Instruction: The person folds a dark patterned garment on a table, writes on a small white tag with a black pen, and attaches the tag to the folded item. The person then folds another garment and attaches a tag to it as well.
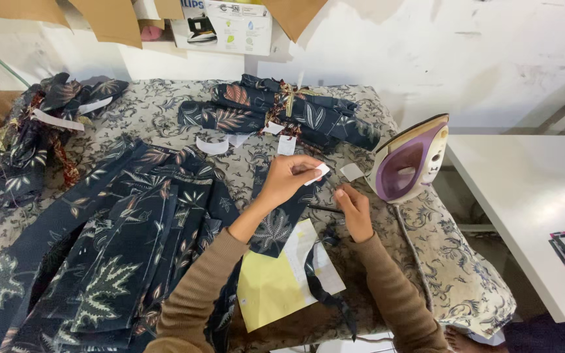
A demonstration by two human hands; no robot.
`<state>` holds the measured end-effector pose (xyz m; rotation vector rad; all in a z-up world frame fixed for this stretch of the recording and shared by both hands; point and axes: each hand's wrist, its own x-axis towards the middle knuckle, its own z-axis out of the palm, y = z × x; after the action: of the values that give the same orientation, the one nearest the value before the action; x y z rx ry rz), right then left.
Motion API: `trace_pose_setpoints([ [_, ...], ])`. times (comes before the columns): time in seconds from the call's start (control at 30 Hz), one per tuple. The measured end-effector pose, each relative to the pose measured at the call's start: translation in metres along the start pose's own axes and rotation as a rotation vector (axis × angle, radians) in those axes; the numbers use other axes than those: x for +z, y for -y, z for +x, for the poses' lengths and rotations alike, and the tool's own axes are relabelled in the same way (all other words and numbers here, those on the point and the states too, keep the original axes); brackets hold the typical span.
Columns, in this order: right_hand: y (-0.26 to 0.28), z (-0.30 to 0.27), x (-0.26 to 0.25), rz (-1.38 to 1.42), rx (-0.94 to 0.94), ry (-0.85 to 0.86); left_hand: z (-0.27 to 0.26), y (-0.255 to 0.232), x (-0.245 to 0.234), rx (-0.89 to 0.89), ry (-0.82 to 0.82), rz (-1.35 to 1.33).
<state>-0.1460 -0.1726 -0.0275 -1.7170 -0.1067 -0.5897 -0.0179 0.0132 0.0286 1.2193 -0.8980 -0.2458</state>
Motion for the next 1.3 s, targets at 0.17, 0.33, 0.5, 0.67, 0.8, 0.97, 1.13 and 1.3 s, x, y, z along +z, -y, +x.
trace_pose_setpoints([
  [0.17, 0.000, -0.002, 0.002, 0.038, 0.045, -0.021, -0.002, 0.019, 0.011, -0.028, -0.035, -0.172],
  [0.33, 0.002, -0.004, 0.001, 0.068, 0.124, -0.066, -0.012, 0.028, 0.030, -0.103, -0.148, -0.377],
  [0.5, -0.002, -0.004, -0.001, 0.100, 0.047, -0.058, -0.013, 0.021, 0.039, -0.176, -0.242, -0.446],
  [0.67, 0.002, 0.009, -0.020, -0.426, 0.043, -0.185, -0.007, -0.003, 0.025, -0.108, -0.267, -0.598],
  [0.8, 0.000, 0.021, -0.035, -1.129, 0.195, -0.140, -0.013, -0.016, 0.026, -0.214, -0.109, -0.453],
  [0.97, -0.020, 0.012, -0.028, -1.352, -0.142, -0.067, -0.051, -0.019, 0.032, -0.347, 0.025, -0.006],
  [1.13, -0.047, 0.004, -0.025, -1.421, -0.484, 0.198, -0.111, -0.024, 0.010, -0.502, 0.025, -0.009],
  [1.3, -0.047, 0.007, -0.033, -1.321, 0.128, 0.423, -0.182, -0.023, 0.030, -0.576, 0.304, 0.181],
])
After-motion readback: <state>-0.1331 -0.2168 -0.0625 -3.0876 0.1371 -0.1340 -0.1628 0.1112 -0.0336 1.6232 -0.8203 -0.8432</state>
